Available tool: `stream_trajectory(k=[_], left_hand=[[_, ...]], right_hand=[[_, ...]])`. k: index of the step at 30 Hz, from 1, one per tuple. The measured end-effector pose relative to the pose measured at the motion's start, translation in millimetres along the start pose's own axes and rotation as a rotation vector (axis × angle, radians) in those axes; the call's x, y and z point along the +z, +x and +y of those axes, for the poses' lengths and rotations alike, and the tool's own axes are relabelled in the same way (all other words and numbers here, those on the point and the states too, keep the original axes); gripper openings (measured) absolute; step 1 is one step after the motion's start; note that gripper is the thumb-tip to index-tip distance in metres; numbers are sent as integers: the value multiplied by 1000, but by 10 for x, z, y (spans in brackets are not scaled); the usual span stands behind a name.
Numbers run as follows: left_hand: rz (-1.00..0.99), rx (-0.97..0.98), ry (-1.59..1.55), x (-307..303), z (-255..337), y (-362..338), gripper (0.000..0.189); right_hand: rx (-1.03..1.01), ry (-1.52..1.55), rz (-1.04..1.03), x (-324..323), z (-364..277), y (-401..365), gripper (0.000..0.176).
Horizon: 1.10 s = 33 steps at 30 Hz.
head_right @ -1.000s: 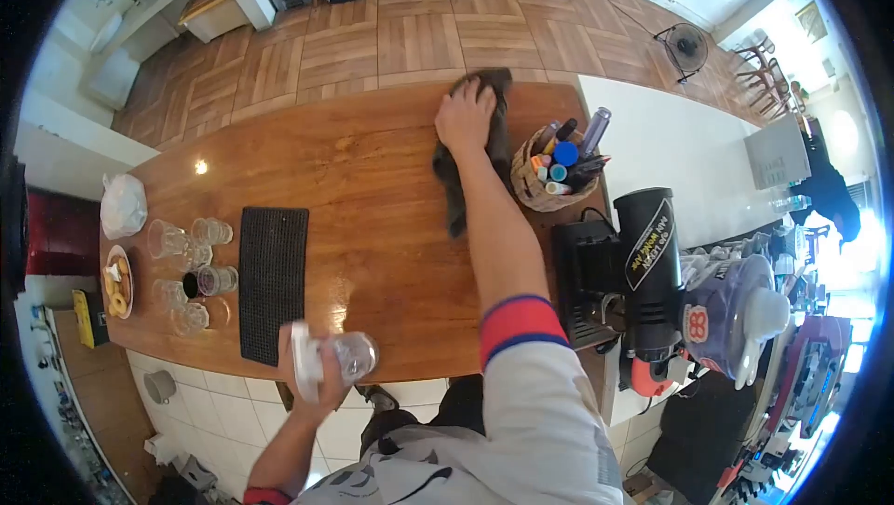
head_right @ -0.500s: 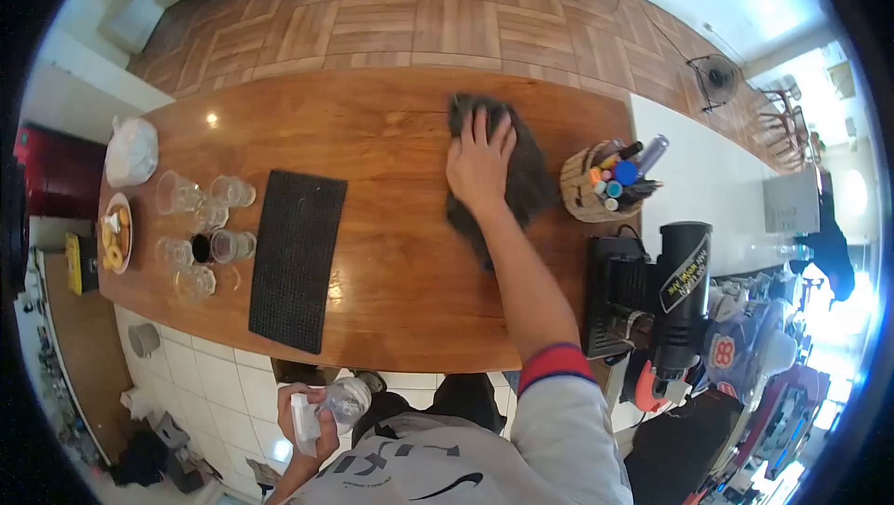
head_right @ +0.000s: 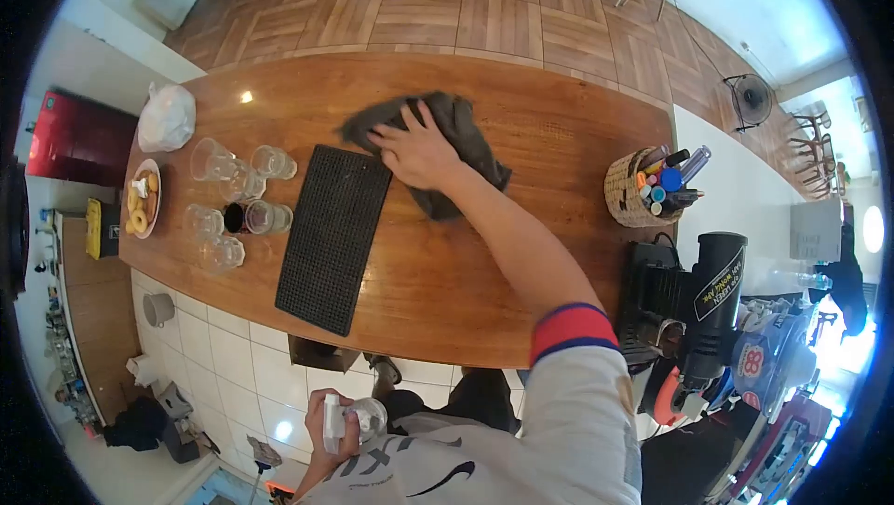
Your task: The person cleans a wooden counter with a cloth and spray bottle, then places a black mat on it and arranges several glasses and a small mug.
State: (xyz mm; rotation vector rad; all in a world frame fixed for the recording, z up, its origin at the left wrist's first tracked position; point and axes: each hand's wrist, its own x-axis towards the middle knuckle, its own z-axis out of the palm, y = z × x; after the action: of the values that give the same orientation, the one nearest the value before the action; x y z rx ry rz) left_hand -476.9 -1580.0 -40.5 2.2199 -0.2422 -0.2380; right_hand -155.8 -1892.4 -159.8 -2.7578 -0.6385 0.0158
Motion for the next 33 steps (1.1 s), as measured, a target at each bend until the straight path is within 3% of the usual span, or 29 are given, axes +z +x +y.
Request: stream_trajectory(k=[4, 7, 9, 10, 14, 16, 20, 26, 28, 31, 33], left_hand=[[-31, 5, 61, 130, 13, -31, 18], [-40, -12, 23, 182, 43, -87, 17], [-28, 23, 5, 194, 3, -107, 17], [-31, -50, -13, 197, -30, -175, 16], [-68, -6, -85, 216, -90, -205, 16], [-100, 22, -87, 228, -114, -209, 16], [-119, -2, -77, 262, -114, -108, 17], [-116, -58, -37, 391, -10, -132, 18], [-96, 7, -15, 405, 16, -180, 17], [-65, -6, -32, 437, 23, -313, 18], [-79, 10, -41, 422, 14, -345, 19]], right_hand=[[92, -90, 161, 89, 181, 867, 48], [122, -32, 292, 242, 263, 896, 48], [153, -81, 338, 280, 118, 523, 49], [185, -139, 378, 300, -5, 195, 50], [261, -80, 218, 122, -993, -1277, 52], [291, 20, 185, 180, -1220, -1664, 52], [281, 8, 182, 111, -1029, -1481, 52], [389, -180, 414, 71, 276, -231, 55], [439, -146, 431, 51, 542, 58, 56], [484, -160, 440, 147, 445, -70, 58], [437, -165, 415, 168, 118, -578, 58]])
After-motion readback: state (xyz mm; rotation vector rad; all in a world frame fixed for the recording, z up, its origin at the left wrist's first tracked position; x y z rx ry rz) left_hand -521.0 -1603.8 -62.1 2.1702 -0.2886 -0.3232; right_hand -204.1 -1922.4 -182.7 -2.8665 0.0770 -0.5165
